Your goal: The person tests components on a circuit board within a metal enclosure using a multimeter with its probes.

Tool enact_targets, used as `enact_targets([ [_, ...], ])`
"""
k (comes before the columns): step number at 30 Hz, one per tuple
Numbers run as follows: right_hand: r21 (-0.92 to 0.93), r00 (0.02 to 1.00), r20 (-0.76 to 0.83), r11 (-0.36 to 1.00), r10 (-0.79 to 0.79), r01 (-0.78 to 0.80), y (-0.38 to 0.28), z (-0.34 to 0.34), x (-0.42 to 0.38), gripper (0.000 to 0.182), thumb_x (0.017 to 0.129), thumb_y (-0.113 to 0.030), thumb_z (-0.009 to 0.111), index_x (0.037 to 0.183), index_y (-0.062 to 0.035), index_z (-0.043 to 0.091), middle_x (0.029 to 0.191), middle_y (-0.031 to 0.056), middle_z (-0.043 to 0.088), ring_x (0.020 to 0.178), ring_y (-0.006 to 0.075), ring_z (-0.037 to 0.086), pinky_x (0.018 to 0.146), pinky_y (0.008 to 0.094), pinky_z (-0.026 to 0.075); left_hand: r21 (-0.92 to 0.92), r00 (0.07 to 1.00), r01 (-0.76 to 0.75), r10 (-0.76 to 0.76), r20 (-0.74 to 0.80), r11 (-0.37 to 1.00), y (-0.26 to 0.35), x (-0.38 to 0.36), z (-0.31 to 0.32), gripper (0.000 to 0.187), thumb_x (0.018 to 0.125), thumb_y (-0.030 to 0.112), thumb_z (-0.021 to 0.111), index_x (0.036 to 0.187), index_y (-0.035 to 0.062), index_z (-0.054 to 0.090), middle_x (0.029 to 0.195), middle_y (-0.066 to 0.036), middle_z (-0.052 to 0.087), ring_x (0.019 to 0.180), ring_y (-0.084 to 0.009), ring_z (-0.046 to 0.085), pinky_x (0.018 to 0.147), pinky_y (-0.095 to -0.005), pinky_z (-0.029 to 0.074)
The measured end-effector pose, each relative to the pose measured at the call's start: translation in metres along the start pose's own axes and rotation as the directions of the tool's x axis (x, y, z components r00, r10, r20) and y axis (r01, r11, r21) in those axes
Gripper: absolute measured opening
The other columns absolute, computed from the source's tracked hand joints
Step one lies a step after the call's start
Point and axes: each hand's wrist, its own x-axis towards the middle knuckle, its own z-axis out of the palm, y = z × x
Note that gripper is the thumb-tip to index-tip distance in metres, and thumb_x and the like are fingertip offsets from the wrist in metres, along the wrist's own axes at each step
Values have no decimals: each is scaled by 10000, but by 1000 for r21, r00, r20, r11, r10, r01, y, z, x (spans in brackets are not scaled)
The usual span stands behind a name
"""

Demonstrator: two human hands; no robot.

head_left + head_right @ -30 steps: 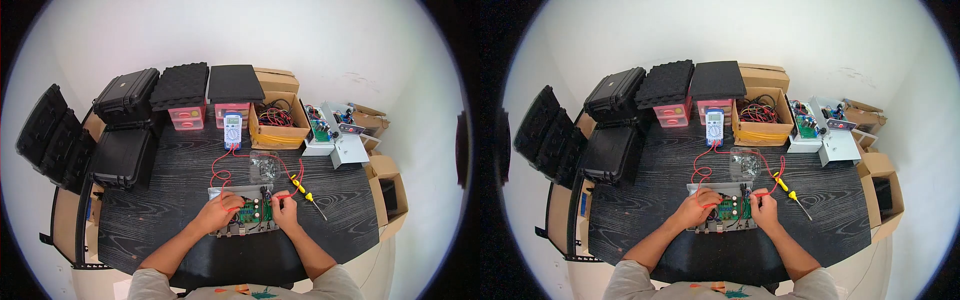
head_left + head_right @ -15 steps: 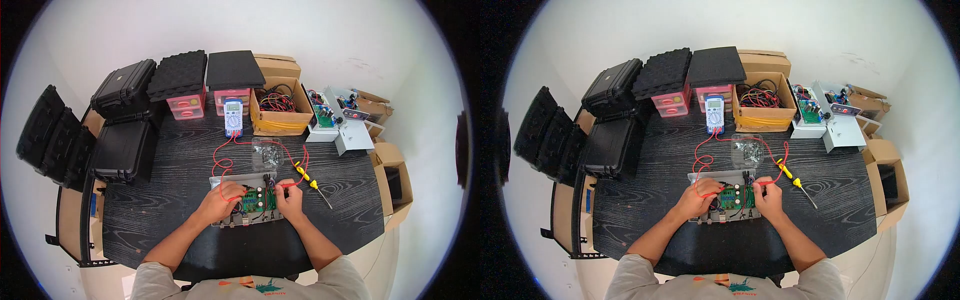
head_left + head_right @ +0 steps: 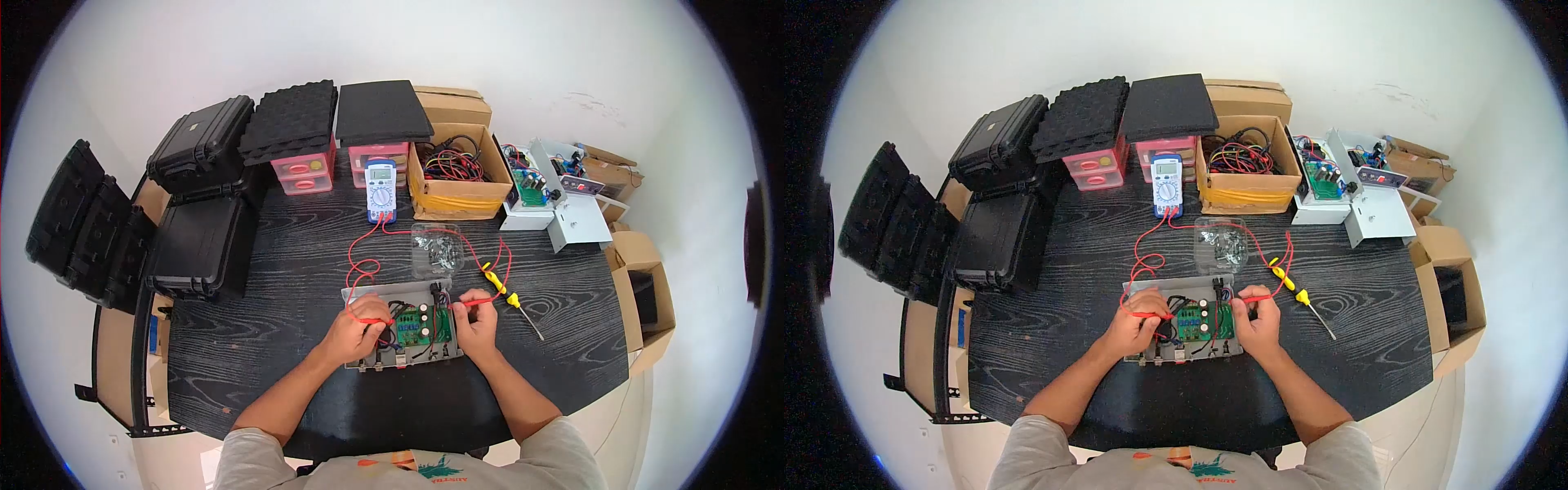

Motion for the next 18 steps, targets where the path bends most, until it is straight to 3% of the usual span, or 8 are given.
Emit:
enact_targets([
  [6, 181, 985, -14, 970, 169, -164, 5, 0, -5, 139, 1056, -108, 677, 1127, -30, 587, 891, 2, 588, 763, 66, 512, 704, 260, 452, -38, 988, 65, -69, -137, 997, -7, -7, 6, 116, 1049, 104, 584, 1036, 15, 656, 1035, -152, 718, 1031, -351, 695, 1026, -489, 526],
  [9, 386, 974, -128, 914, 188, -126, -7, 6, -3, 111, 1069, -103, 659, 1124, -33, 592, 883, -10, 592, 763, 47, 507, 703, 246, 453, -41, 987, 80, -85, -139, 996, -7, -7, 6, 106, 1041, 99, 594, 1045, 11, 654, 1036, -156, 718, 1021, -348, 694, 983, -478, 531],
  [12, 253, 991, -10, 960, 131, -124, -16, -3, -3, 108, 1068, -84, 654, 1131, -16, 597, 887, -4, 609, 766, 46, 542, 709, 233, 465, -10, 987, 130, -131, -99, 991, -7, -7, 6, 88, 1029, 84, 611, 1054, 13, 657, 1037, -161, 718, 1017, -349, 693, 945, -466, 538],
  [13, 274, 988, 29, 950, 150, -152, -22, -4, -5, 98, 1049, -64, 679, 1118, -2, 647, 917, 27, 678, 800, 63, 610, 730, 240, 492, 17, 985, 153, -151, -77, 988, -6, -7, 6, 82, 1024, 77, 618, 1057, 14, 659, 1036, -163, 718, 1015, -350, 692, 933, -461, 539],
  [16, 222, 972, 225, 968, 63, -114, -25, -9, 0, 85, 1025, -53, 709, 1091, -1, 703, 967, 62, 743, 857, 86, 669, 766, 267, 527, 29, 987, 154, -152, -58, 988, -7, -5, 7, 70, 1005, 53, 646, 1064, 23, 668, 1040, -160, 719, 1015, -352, 692, 916, -451, 548],
  [17, 317, 957, 259, 925, 129, -210, -32, -10, 1, 88, 1018, -59, 715, 1088, -13, 743, 964, 66, 775, 875, 106, 696, 795, 299, 551, 22, 988, 145, -143, -58, 989, -8, -5, 7, 73, 998, 44, 655, 1067, 26, 672, 1042, -157, 719, 1015, -352, 692, 914, -449, 551],
  [18, 282, 940, 302, 927, 157, -246, -43, -12, 4, 99, 1024, -73, 712, 1097, -14, 744, 950, 63, 774, 877, 110, 700, 803, 304, 554, 37, 991, 125, -122, -59, 992, -6, -3, 6, 76, 989, 34, 666, 1064, 27, 675, 1040, -150, 722, 1017, -352, 693, 913, -447, 553],
])
